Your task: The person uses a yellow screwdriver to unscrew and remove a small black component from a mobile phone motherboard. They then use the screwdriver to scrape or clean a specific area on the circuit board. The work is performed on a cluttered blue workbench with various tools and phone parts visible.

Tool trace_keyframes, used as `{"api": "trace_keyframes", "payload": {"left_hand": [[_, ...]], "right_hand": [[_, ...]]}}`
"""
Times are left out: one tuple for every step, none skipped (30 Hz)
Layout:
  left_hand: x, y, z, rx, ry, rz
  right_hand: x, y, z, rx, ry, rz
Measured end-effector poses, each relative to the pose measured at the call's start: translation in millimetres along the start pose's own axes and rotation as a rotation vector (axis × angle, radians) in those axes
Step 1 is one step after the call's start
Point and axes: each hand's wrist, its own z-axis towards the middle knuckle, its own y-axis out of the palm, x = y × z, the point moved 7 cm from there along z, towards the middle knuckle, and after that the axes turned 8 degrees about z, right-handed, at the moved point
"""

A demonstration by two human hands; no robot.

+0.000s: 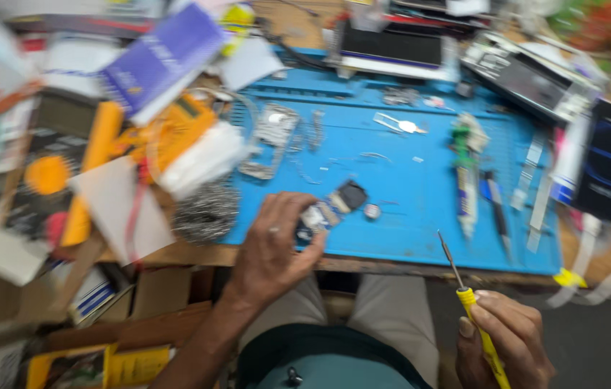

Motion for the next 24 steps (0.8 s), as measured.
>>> {"api": "trace_keyframes", "payload": {"left_hand": [[0, 1, 1, 0.002, -0.009, 0.007], [0, 3, 2, 0.003, -0.018, 0.014], [1, 4, 2, -0.001, -0.025, 0.001], [2, 4, 3, -0.005, -0.031, -0.013], [2, 3, 3, -0.005, -0.045, -0.017], [3, 3, 3, 0.002, -0.040, -0.010], [4, 3, 4, 0.009, -0.039, 0.002], [6, 2, 4, 0.017, -0.037, 0.015], [6, 3, 4, 0.012, -0.048, 0.009], [6, 3, 4, 0.007, -0.059, 0.003], [5, 1, 1, 0.000, -0.080, 0.001], [6, 1, 1, 0.014, -0.067, 0.010], [7, 1, 1, 0.026, -0.049, 0.022], [8, 0, 1, 0.037, -0.032, 0.034], [9, 1, 2, 0.040, -0.019, 0.026], [10, 1, 3, 0.042, -0.007, 0.018], [9, -2, 1, 0.039, -0.015, 0.022], [9, -3, 1, 0.046, 0.008, 0.006], [9, -4, 0, 0.055, 0.020, 0.001], [10, -6, -4, 0.064, 0.032, -0.004], [9, -6, -4, 0.058, 0.013, -0.003], [8, -6, -3, 0.053, -0.005, -0.003], [8, -6, -4, 0.040, -0.020, -0.020], [9, -8, -4, 0.051, -0.007, -0.019]], "right_hand": [[3, -10, -8, 0.003, -0.033, -0.065], [6, -21, -18, 0.026, -0.051, -0.085], [9, -27, -27, 0.046, -0.076, -0.089], [10, -31, -35, 0.066, -0.102, -0.093], [16, -23, -42, 0.024, -0.084, -0.114], [19, -12, -50, -0.018, -0.066, -0.134], [21, -3, -57, -0.059, -0.047, -0.148], [19, -3, -62, -0.053, -0.032, -0.125], [19, -1, -66, -0.046, -0.020, -0.098], [19, 0, -67, -0.039, -0.008, -0.071], [18, -3, -65, -0.027, -0.033, -0.065], [17, -8, -63, -0.015, -0.058, -0.060], [13, -11, -63, 0.003, -0.080, -0.053], [13, -8, -65, -0.023, 0.004, -0.057], [16, -2, -63, -0.044, 0.073, -0.057], [20, 5, -60, -0.067, 0.141, -0.056], [14, 5, -51, -0.066, 0.043, -0.026], [12, 0, -39, -0.062, -0.054, 0.006], [4, 3, -30, -0.061, -0.152, 0.052], [2, 13, -24, -0.067, -0.095, 0.102], [1, 21, -13, -0.063, -0.045, 0.136], [1, 32, -2, -0.061, 0.005, 0.171], [-6, 43, 8, -0.083, 0.007, 0.185], [-11, 55, 17, -0.104, 0.009, 0.199]]}}
